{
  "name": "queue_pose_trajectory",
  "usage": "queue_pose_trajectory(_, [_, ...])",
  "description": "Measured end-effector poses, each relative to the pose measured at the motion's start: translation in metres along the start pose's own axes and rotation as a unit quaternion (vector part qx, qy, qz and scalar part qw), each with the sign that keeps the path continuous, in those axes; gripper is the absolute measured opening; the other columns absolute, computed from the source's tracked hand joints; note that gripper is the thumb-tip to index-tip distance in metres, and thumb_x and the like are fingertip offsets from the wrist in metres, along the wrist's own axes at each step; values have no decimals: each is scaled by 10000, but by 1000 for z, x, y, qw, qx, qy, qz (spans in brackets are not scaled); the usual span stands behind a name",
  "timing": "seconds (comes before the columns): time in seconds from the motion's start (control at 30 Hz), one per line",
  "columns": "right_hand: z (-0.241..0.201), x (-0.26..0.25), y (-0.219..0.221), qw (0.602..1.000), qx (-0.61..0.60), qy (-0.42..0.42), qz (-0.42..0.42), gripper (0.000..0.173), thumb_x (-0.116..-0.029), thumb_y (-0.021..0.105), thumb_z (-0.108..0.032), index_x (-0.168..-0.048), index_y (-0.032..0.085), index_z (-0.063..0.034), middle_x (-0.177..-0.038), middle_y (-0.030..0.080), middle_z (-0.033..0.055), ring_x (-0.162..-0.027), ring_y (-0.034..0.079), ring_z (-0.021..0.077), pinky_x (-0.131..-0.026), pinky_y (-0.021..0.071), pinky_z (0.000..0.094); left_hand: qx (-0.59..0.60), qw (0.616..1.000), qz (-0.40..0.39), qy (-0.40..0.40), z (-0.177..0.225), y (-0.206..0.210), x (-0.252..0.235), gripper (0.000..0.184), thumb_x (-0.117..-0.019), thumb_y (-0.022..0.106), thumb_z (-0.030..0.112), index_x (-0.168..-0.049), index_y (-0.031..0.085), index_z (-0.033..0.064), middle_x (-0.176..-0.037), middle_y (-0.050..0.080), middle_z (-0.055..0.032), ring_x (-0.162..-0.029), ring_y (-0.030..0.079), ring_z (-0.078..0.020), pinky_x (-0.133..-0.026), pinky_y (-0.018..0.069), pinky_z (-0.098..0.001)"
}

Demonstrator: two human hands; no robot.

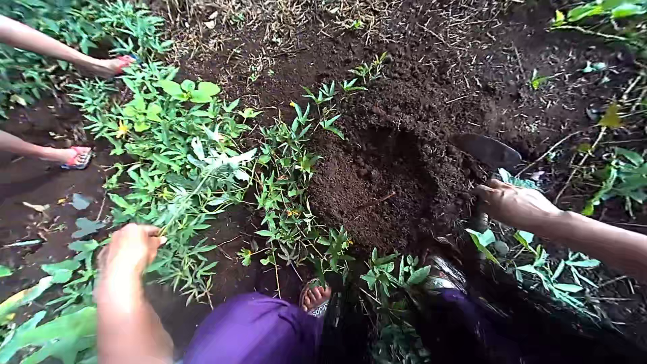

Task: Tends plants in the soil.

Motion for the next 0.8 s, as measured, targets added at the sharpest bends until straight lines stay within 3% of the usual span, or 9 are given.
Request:
queue_pose_trajectory(0.07, [-25, -17, -10, 999, 20, -34, -16, 267, -1013, 609, -101, -1255, 678, -12, -1293, 631, 258, -1192, 617, 473, -923, 511, 664, 21, 996, 69, 54, -15, -34, 19, 165, -981, 680, 104, -1111, 771, 58, -1104, 712, -291, -1078, 653, -534, -919, 447, -785])
queue_pose_trajectory(0.1, [-36, -26, -11, 998, 26, -45, -21, 247, -1013, 599, -91, -1232, 674, -5, -1282, 632, 253, -1197, 614, 464, -917, 512, 651, 45, 993, 83, 66, -9, -54, 28, 219, -1003, 644, 106, -1189, 753, 65, -1147, 712, -274, -1107, 659, -494, -962, 452, -744])
queue_pose_trajectory(0.2, [-59, -68, 9, 997, 8, -74, -15, 269, -993, 612, -64, -1249, 687, -34, -1326, 629, 217, -1256, 586, 443, -946, 510, 636, 142, 979, 106, 102, 43, -109, 50, 348, -1004, 619, 2, -1351, 642, 6, -1202, 680, -289, -1075, 674, -390, -1001, 484, -585])
queue_pose_trajectory(0.3, [-83, -107, 41, 993, -66, -101, 5, 353, -979, 627, -50, -1330, 662, -59, -1455, 554, 206, -1345, 520, 439, -1007, 495, 625, 146, 944, 152, 254, 112, -141, 58, 268, -954, 700, 83, -1219, 725, 56, -1037, 739, -187, -882, 722, -270, -850, 563, -540])
queue_pose_trajectory(0.4, [-98, -127, 72, 985, -134, -109, 3, 602, -949, 696, -71, -1520, 513, -128, -1664, 280, 227, -1504, 316, 463, -1143, 377, 629, 128, 912, 101, 377, 234, -149, 82, 203, -921, 742, 37, -1123, 769, 47, -994, 761, -154, -871, 733, -253, -846, 566, -525])
queue_pose_trajectory(0.5, [-102, -135, 87, 986, -120, -115, 14, 688, -946, 739, -182, -1569, 449, -157, -1688, 210, 241, -1538, 238, 473, -1175, 294, 665, 65, 894, -34, 441, 339, -100, 69, 200, -979, 687, 65, -1162, 767, 57, -1083, 760, -158, -1025, 723, -316, -954, 530, -558])
queue_pose_trajectory(0.6, [-101, -138, 101, 988, -91, -124, 8, 628, -976, 712, -289, -1543, 488, -142, -1683, 255, 214, -1554, 211, 451, -1188, 235, 691, -13, 885, -145, 442, 404, -3, 45, 270, -1032, 606, 115, -1275, 722, 88, -1240, 719, -168, -1185, 672, -354, -1046, 492, -575])
queue_pose_trajectory(0.7, [-97, -124, 122, 987, -69, -141, 18, 484, -1032, 611, -301, -1475, 568, -110, -1674, 290, 200, -1557, 222, 421, -1223, 190, 653, -67, 885, -185, 422, 422, 95, 31, 264, -1032, 556, 66, -1245, 708, 34, -1250, 692, -216, -1204, 647, -398, -1033, 487, -597])
queue_pose_trajectory(0.8, [-83, -95, 119, 979, -66, -189, 33, 382, -1075, 499, -195, -1408, 611, -45, -1628, 381, 202, -1542, 299, 371, -1232, 263, 566, -81, 894, -173, 405, 417, 150, 28, 239, -1010, 550, 11, -1185, 714, 3, -1256, 681, -218, -1232, 618, -405, -1024, 496, -581])
Point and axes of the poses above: each hand's wrist, its own x-axis away from the middle knuckle, its own y-axis out of the palm, z = x × y, the point moved 1 cm from there along -x, towards the middle knuckle
